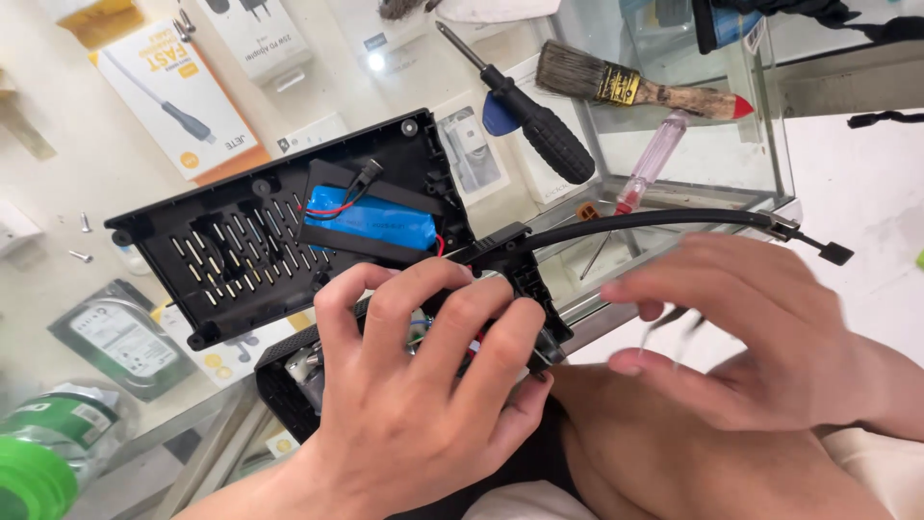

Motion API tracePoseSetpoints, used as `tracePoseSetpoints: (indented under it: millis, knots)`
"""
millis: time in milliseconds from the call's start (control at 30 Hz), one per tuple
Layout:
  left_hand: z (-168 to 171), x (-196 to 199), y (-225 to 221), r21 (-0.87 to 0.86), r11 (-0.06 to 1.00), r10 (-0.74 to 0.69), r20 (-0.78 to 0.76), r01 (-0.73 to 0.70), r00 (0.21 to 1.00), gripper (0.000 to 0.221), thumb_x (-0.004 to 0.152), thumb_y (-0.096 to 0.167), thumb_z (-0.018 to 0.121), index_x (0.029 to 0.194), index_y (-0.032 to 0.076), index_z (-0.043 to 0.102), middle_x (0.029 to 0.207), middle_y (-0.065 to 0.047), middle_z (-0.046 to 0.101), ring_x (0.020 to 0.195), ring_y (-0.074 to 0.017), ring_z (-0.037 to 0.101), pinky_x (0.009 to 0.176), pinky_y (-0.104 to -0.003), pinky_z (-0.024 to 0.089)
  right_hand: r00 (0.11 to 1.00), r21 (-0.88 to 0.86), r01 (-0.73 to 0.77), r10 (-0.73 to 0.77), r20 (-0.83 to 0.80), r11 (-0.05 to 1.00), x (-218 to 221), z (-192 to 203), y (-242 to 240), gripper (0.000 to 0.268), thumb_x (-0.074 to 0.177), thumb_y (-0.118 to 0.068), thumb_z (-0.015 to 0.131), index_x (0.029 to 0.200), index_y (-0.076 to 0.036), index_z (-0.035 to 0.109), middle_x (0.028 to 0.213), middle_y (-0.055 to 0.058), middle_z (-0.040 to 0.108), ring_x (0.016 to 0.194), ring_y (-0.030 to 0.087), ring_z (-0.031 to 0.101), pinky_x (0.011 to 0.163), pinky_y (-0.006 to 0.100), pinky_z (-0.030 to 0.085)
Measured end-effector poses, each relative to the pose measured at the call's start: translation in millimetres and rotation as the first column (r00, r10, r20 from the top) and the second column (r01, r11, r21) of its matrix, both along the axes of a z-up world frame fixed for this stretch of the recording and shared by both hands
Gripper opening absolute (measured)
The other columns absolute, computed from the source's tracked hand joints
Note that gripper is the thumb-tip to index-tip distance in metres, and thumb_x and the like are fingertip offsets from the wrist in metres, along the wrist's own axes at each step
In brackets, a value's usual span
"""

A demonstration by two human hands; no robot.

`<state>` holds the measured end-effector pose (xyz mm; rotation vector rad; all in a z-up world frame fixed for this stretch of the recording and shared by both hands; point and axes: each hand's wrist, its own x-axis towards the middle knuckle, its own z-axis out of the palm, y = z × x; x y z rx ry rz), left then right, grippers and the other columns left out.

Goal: Repairing an electronic device by manipulating internal wires and a circuit board using tweezers and a screwdriver

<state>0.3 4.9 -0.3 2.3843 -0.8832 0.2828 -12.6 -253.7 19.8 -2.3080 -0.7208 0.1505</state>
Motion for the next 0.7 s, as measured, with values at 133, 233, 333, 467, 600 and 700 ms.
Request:
tracePoseSetpoints:
  millis: [133, 233, 333, 467, 600, 700]
  knots:
    - [0, 1, -2, 0.019, 1.0, 0.016, 0.01, -0.016, 1.0, 0.02, 0.097, 0.034, 0.058, 0.105, 0.018, 0.067, 0.106, 0.002, 0.069, 0.101, -0.0241, 0.062, 0.086, -0.046, 0.039, 0.966, 0.0, 0.101, -0.098, -0.241, 0.995, 0, -3, 6, 0.031, 0.086, -0.031, 0.074, 0.11, -0.012, 0.071, 0.081, -0.004, 0.072, 0.063, 0.009, 0.065, 0.05, 0.019, 0.047]
    - [0, 1, -1, 0.026, 0.999, 0.018, 0.013, -0.018, 1.0, 0.023, 0.096, 0.033, 0.062, 0.111, 0.018, 0.071, 0.106, 0.002, 0.069, 0.101, -0.0225, 0.063, 0.086, -0.045, 0.038, 0.922, 0.023, 0.106, -0.09, -0.376, 0.994, 1, -5, 11, 0.039, 0.083, -0.034, 0.077, 0.115, -0.013, 0.069, 0.096, -0.006, 0.079, 0.053, 0.011, 0.041, 0.048, 0.02, 0.04]
    - [-1, 1, 0, 0.029, 0.999, 0.019, 0.047, -0.02, 0.999, 0.023, 0.095, 0.028, 0.06, 0.113, 0.018, 0.07, 0.106, 0.003, 0.071, 0.102, -0.0231, 0.064, 0.086, -0.046, 0.039, 0.894, 0.018, 0.128, -0.108, -0.436, 0.992, 0, -9, 14, 0.041, 0.08, -0.034, 0.08, 0.115, -0.013, 0.073, 0.093, -0.009, 0.081, 0.05, 0.01, 0.042, 0.045, 0.02, 0.042]
    - [-2, 1, 2, 0.026, 0.999, 0.026, 0.072, -0.028, 0.997, 0.018, 0.099, 0.027, 0.058, 0.109, 0.018, 0.07, 0.105, 0.003, 0.07, 0.103, -0.0215, 0.065, 0.086, -0.045, 0.04, 0.875, -0.016, 0.191, -0.178, -0.45, 0.981, -3, -15, 18, 0.024, 0.087, -0.024, 0.073, 0.108, -0.012, 0.075, 0.083, -0.006, 0.077, 0.049, 0.008, 0.046, 0.045, 0.02, 0.042]
    - [-4, -1, 4, 0.054, 0.998, 0.024, 0.068, -0.028, 0.997, 0.018, 0.1, 0.027, 0.063, 0.114, 0.018, 0.069, 0.112, 0.004, 0.071, 0.112, -0.0206, 0.068, 0.09, -0.045, 0.042, 0.84, -0.056, 0.213, -0.212, -0.5, 0.975, -4, -18, 20, 0.023, 0.09, -0.02, 0.068, 0.111, -0.013, 0.075, 0.074, -0.006, 0.076, 0.049, 0.009, 0.042, 0.044, 0.021, 0.04]
    - [-1, 0, 2, 0.044, 0.994, 0.094, 0.109, -0.099, 0.99, 0.018, 0.107, 0.02, 0.05, 0.112, 0.02, 0.067, 0.117, 0.004, 0.071, 0.114, -0.0208, 0.069, 0.092, -0.044, 0.043, 0.8, -0.085, 0.216, -0.226, -0.556, 0.973, -3, -23, 17, 0.026, 0.091, -0.02, 0.067, 0.114, -0.014, 0.075, 0.082, -0.006, 0.081, 0.05, 0.008, 0.048, 0.044, 0.022, 0.042]
